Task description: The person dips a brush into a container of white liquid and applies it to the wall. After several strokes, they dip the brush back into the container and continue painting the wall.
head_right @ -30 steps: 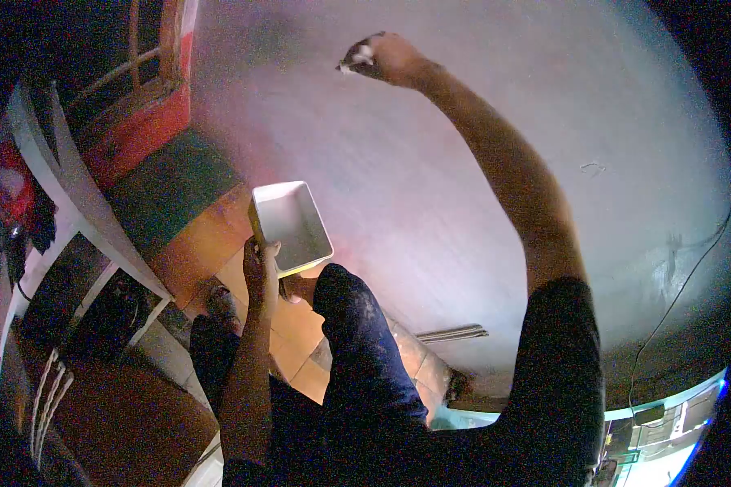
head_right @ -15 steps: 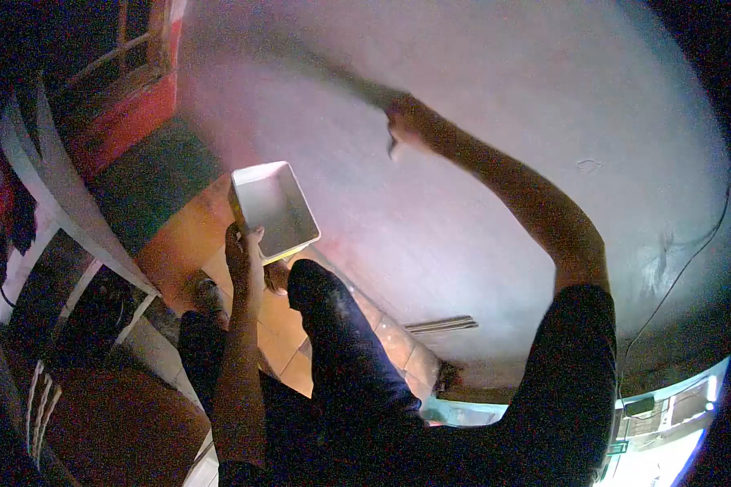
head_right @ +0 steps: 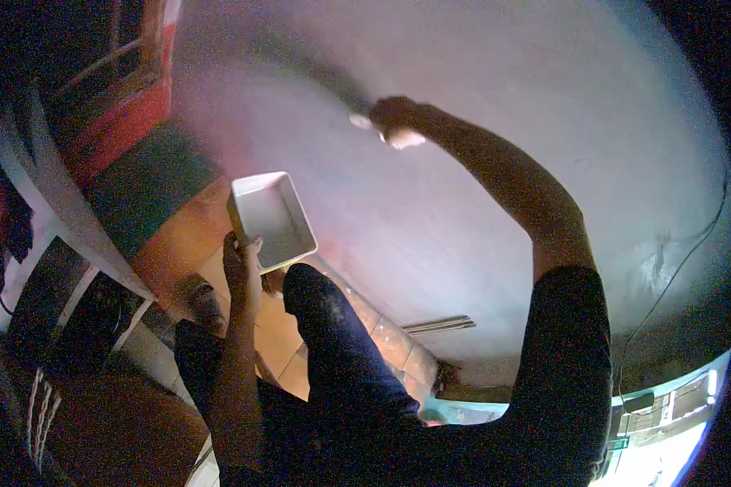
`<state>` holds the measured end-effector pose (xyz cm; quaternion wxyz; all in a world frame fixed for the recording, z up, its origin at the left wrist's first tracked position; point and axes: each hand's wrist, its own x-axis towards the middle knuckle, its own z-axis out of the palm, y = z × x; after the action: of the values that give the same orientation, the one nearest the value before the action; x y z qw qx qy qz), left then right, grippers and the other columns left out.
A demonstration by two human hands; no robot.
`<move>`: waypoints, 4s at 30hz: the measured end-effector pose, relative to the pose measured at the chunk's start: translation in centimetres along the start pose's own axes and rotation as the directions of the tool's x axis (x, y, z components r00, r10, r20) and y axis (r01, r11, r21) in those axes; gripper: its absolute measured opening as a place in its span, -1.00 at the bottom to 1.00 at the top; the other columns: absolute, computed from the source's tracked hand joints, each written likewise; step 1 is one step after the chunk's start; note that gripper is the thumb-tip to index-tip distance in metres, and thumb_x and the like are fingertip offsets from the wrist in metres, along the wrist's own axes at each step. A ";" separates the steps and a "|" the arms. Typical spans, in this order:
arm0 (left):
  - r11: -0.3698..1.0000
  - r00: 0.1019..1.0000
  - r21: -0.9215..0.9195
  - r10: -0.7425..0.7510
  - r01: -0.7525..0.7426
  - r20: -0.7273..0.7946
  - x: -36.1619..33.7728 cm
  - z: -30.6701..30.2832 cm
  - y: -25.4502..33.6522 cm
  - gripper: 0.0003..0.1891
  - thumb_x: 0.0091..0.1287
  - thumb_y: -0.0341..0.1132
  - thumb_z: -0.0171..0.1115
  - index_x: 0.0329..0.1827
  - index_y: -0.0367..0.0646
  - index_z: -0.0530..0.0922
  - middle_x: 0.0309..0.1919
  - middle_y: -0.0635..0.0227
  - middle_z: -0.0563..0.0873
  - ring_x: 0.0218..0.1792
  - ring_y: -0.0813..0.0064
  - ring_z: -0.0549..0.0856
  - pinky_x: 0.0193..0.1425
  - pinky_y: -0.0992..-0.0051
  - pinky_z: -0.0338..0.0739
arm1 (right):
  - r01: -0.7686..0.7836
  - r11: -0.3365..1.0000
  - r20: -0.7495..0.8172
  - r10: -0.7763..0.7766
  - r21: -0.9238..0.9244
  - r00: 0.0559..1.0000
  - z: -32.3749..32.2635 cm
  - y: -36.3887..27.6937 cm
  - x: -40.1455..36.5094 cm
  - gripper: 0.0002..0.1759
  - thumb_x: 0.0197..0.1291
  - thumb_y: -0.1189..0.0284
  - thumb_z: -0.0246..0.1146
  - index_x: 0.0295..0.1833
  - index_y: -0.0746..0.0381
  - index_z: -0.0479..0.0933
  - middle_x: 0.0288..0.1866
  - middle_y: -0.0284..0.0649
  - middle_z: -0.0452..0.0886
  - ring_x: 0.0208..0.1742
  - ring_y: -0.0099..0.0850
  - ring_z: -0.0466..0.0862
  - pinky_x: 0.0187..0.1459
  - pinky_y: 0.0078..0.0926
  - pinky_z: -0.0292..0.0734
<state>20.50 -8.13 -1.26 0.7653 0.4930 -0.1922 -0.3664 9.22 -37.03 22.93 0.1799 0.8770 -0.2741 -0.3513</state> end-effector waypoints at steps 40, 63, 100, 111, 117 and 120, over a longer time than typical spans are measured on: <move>0.998 0.994 -0.054 -0.043 0.038 -0.103 0.7 -0.5 0.8 -0.52 0.28 -0.29 0.24 0.18 -0.37 0.36 0.00 0.11 0.57 0.01 0.30 0.58 0.16 0.36 0.46 | -0.077 0.987 -0.327 0.026 -0.144 0.945 -8.9 -2.6 12.5 -0.81 0.01 0.56 0.26 -0.22 0.23 0.69 -0.24 -0.02 0.68 -0.16 -0.12 0.70 -0.22 -0.12 0.62; 0.997 0.983 -0.024 -0.079 0.076 -0.168 -0.3 -1.7 1.5 -0.48 0.29 -0.26 0.22 0.23 -0.36 0.33 0.01 0.03 0.57 0.02 0.29 0.58 0.12 0.34 0.47 | 0.232 0.972 0.030 -0.231 -0.038 0.973 23.3 -7.0 0.4 -0.79 -0.14 0.51 0.32 -0.27 0.18 0.65 -0.36 -0.11 0.69 -0.25 -0.16 0.72 -0.31 -0.10 0.61; 0.994 0.990 0.085 -0.051 0.062 -0.133 0.9 -1.6 0.6 -0.47 0.25 -0.18 0.23 0.19 -0.34 0.39 0.04 0.03 0.56 0.07 0.20 0.56 0.19 0.27 0.43 | 0.021 0.999 -0.312 -0.009 0.035 0.950 9.2 -2.3 5.2 -0.77 0.17 0.34 0.19 -0.13 0.22 0.59 -0.38 -0.06 0.67 -0.36 -0.13 0.69 -0.33 -0.12 0.58; 0.994 0.992 0.050 -0.096 0.101 -0.083 2.0 -1.7 -0.4 -0.45 0.26 -0.17 0.22 0.22 -0.35 0.37 0.06 0.04 0.54 0.08 0.21 0.55 0.20 0.27 0.41 | 0.064 0.982 -0.635 -0.165 -0.179 0.755 -5.1 3.2 7.9 -0.55 0.07 0.75 0.08 -0.16 -0.03 0.68 -0.07 -0.24 0.66 0.15 -0.22 0.59 -0.12 -0.25 0.64; 0.996 0.994 0.036 -0.081 0.084 -0.076 2.0 -1.5 -0.8 -0.45 0.25 -0.17 0.21 0.21 -0.35 0.36 0.05 0.04 0.55 0.08 0.21 0.55 0.20 0.28 0.41 | 0.053 0.984 -0.258 -0.096 -0.168 0.961 9.3 0.2 -9.7 -0.78 0.13 0.57 0.20 -0.07 0.23 0.56 -0.12 -0.15 0.62 -0.13 -0.30 0.69 -0.16 -0.37 0.68; 0.998 0.997 0.016 -0.058 0.059 -0.051 1.4 -1.2 -0.9 -0.47 0.25 -0.18 0.20 0.20 -0.34 0.36 0.03 0.04 0.55 0.06 0.22 0.55 0.17 0.29 0.42 | 0.238 0.895 0.010 -0.253 -0.377 0.967 11.2 -1.2 -15.7 -0.78 0.12 0.58 0.20 -0.11 0.14 0.60 -0.22 -0.18 0.64 -0.16 -0.25 0.68 -0.19 -0.25 0.64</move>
<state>21.85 -8.61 -2.75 0.7545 0.5141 -0.1615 -0.3746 -7.85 -27.95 22.75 0.3038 0.8605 -0.0855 -0.3999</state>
